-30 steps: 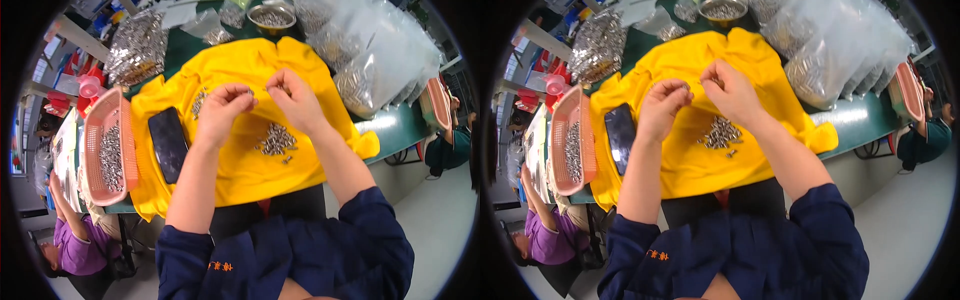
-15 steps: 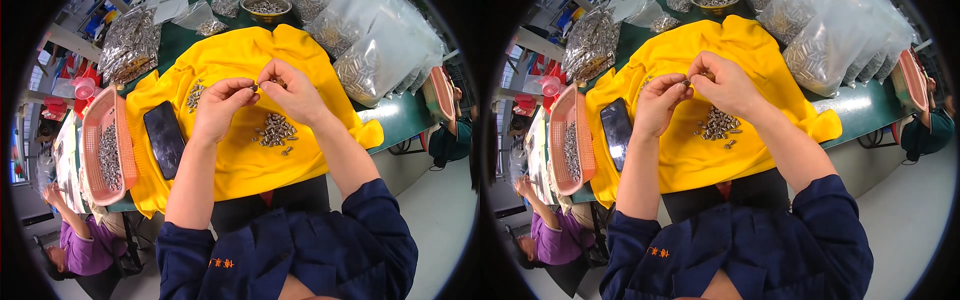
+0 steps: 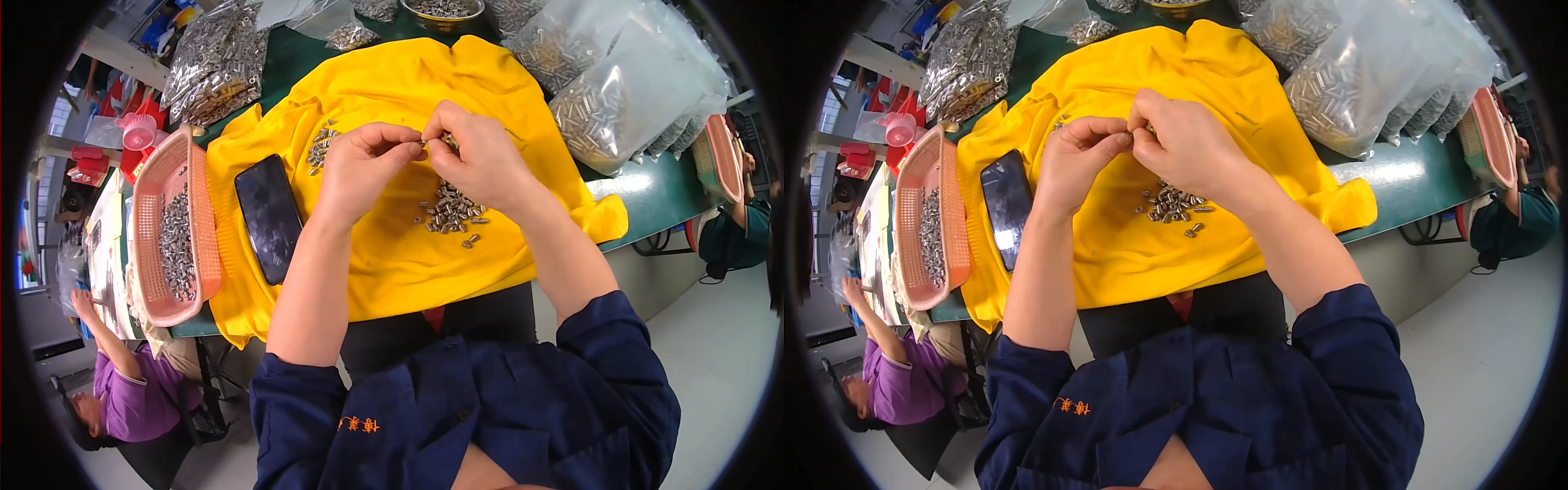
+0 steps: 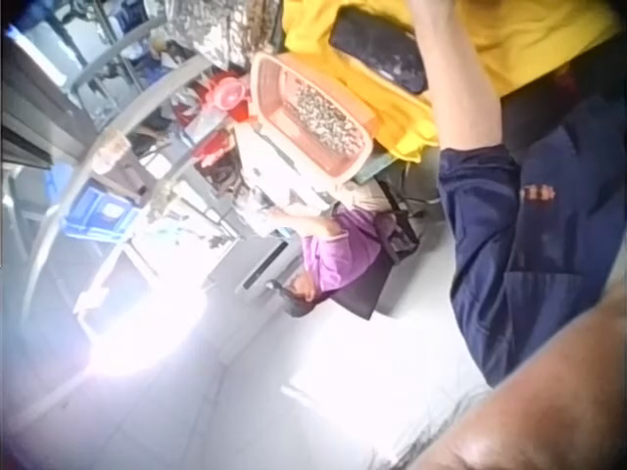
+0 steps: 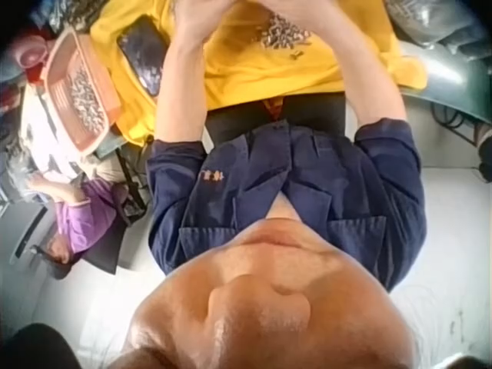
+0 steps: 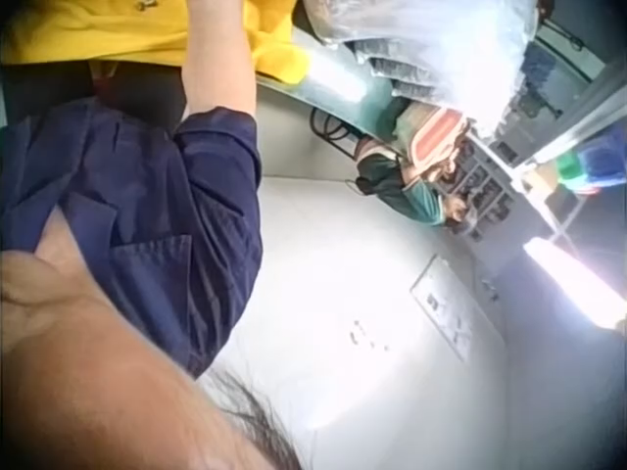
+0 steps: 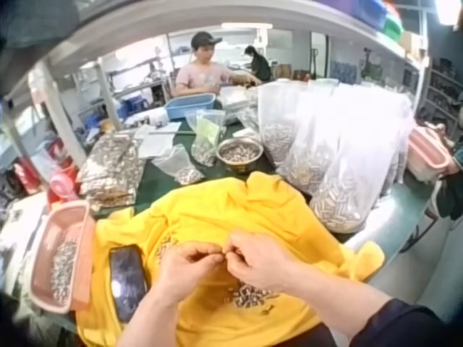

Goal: Inspecting and sorting small metal screws or bolts on a workbench.

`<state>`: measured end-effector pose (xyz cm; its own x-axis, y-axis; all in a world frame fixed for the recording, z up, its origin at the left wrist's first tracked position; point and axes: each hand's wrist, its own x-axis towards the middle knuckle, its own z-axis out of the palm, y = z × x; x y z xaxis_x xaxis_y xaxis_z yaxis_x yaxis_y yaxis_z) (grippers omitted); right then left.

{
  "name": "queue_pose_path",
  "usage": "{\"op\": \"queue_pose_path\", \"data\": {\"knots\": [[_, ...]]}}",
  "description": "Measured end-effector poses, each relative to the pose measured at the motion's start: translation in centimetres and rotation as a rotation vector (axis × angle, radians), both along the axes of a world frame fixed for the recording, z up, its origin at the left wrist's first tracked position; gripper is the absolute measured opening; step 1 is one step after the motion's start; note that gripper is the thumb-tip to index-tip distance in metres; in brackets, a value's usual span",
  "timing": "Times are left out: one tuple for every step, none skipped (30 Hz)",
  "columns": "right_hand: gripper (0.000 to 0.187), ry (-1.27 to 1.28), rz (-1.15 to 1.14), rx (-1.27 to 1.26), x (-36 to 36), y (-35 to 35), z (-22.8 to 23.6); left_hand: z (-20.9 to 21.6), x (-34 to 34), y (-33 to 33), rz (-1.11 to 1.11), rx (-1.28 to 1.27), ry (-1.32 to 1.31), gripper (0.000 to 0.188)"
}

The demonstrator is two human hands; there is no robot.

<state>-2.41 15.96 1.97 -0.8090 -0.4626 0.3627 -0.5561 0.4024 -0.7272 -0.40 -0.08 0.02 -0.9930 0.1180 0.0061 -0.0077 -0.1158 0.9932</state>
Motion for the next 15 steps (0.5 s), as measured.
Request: {"op": "queue_pose_path", "data": {"knots": [[0.007,-0.024,-0.011,0.014,0.0,-0.1,0.0,0.1,0.0,0.1,0.000,0.002,-0.001,0.013],[0.007,-0.025,-0.010,0.015,-0.1,-0.1,-0.1,0.4,0.1,0.3,0.024,-0.124,0.027,0.014],[0.007,0.001,-0.018,0.045,0.0,-0.2,-0.3,0.7,0.2,0.4,0.047,-0.249,0.056,0.015],[0.007,0.027,-0.025,0.076,0.0,-0.2,-0.5,0.9,0.2,0.5,0.047,-0.246,0.055,0.015],[0.007,0.026,-0.025,0.078,0.0,-0.1,-0.6,1.1,0.2,0.6,0.053,-0.365,0.068,0.014],[0.007,0.023,-0.023,0.093,0.0,-0.2,-0.6,1.2,0.3,0.6,0.061,-0.486,0.081,0.013],[0.007,0.020,-0.022,0.108,0.0,-0.3,-0.7,1.1,0.3,0.5,0.063,-0.485,0.078,0.013],[0.007,0.018,-0.020,0.110,0.0,-0.3,-1.0,1.0,0.3,0.5,0.077,-0.490,0.112,0.013],[0.007,0.007,-0.040,0.030,0.0,-0.4,-1.3,0.8,0.3,0.4,0.094,-0.495,0.146,0.013],[0.008,-0.004,-0.061,-0.049,-0.1,-0.5,-1.5,0.6,0.2,0.1,0.098,-0.493,0.144,0.013],[0.006,-0.015,-0.112,-0.093,-0.3,-0.1,-1.2,0.2,0.1,-0.5,0.140,-0.547,0.127,0.012],[0.004,-0.024,-0.159,-0.136,-0.7,0.6,-0.6,0.2,-0.1,-0.8,0.186,-0.601,0.109,0.012],[0.002,-0.164,-0.198,-0.266,-1.1,0.9,-0.1,0.4,-0.3,-1.3,0.162,-0.558,0.037,0.012],[0.002,-0.164,-0.191,-0.262,-1.3,1.1,-0.1,0.3,-0.3,-1.1,0.170,-0.556,0.035,0.012],[0.002,-0.126,-0.176,-0.243,-1.4,1.1,-0.4,0.1,-0.4,-0.7,0.135,-0.395,0.054,0.013]]}}
